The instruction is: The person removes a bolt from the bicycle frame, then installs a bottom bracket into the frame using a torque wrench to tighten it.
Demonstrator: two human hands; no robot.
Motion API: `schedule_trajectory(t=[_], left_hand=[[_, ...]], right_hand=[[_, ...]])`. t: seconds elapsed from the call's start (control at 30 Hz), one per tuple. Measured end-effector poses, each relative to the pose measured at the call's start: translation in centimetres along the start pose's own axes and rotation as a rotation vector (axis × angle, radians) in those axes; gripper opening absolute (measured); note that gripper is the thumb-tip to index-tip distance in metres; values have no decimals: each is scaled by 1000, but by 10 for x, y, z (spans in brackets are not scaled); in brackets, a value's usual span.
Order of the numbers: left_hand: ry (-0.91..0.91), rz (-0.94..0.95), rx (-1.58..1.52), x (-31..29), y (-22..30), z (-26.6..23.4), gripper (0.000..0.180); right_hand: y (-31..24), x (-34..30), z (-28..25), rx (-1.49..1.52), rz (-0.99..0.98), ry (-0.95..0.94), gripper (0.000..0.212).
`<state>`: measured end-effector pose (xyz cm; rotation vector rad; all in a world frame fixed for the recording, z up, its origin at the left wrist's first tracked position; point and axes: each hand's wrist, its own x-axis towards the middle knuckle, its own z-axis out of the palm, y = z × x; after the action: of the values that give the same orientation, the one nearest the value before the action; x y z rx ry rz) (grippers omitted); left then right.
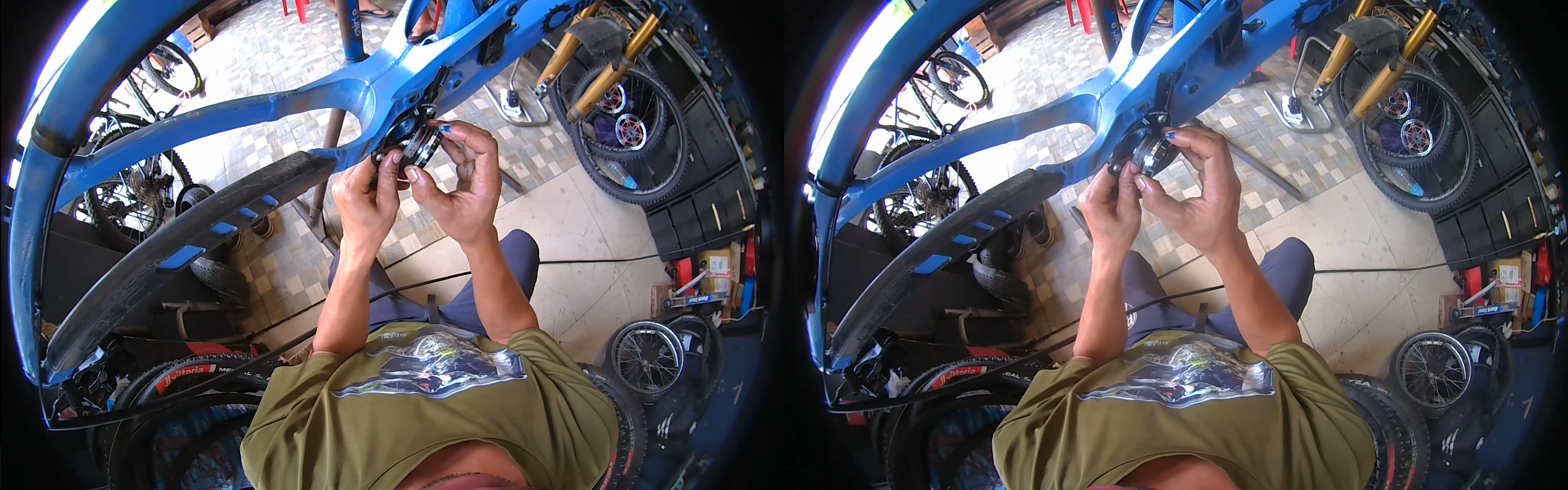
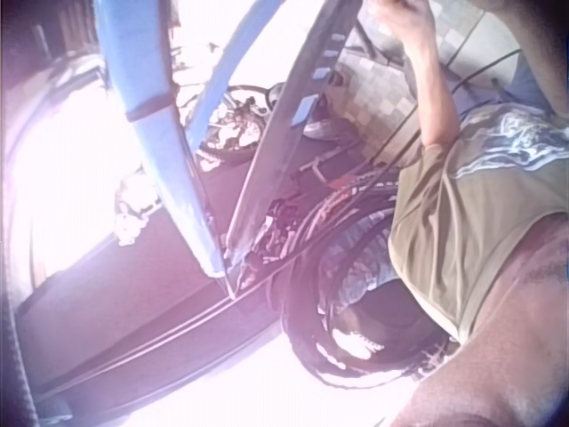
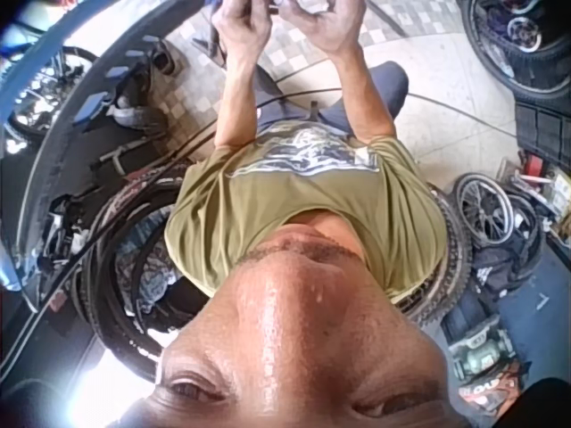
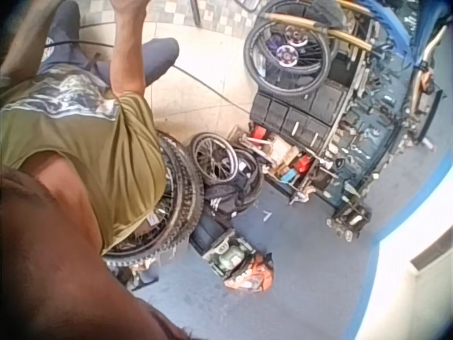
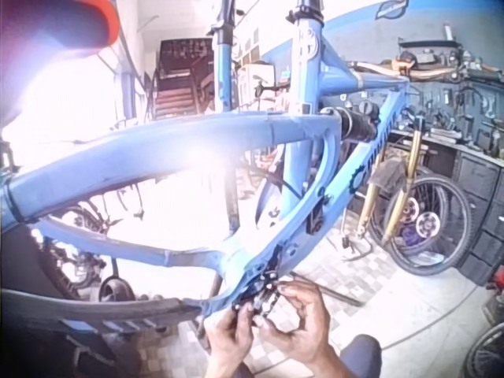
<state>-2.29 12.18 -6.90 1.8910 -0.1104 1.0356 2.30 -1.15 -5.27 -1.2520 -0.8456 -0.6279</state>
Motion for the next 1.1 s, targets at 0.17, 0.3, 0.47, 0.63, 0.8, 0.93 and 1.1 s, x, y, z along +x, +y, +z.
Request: schedule_trajectory(t=[0.17, 0.3, 0.47, 0.63, 0.8, 0.93, 1.1], left_hand=[[88, -57, -115, -1, 2, 10, 15], [87, -59, -135, 0, 5, 10, 14], [-3, -11, 42, -4, -7, 1, 10], [-28, -32, 45, -6, -13, 0, 11], [-24, -65, 45, -5, -6, 1, 13], [-6, -55, 47, -6, -9, 3, 14], [-14, -38, 69, -6, -12, 2, 15]], right_hand=[[-8, -4, -11, -340, -34, 3, 56], [-12, -4, -6, -352, 29, -1, 55], [-19, 2, 7, -409, 84, -20, 55], [-21, 5, 12, -432, 60, -19, 53], [-24, 5, 9, -467, 77, -63, 52], [-24, 5, 11, -491, 24, -68, 52], [-23, 5, 10, -602, -70, -81, 52]])
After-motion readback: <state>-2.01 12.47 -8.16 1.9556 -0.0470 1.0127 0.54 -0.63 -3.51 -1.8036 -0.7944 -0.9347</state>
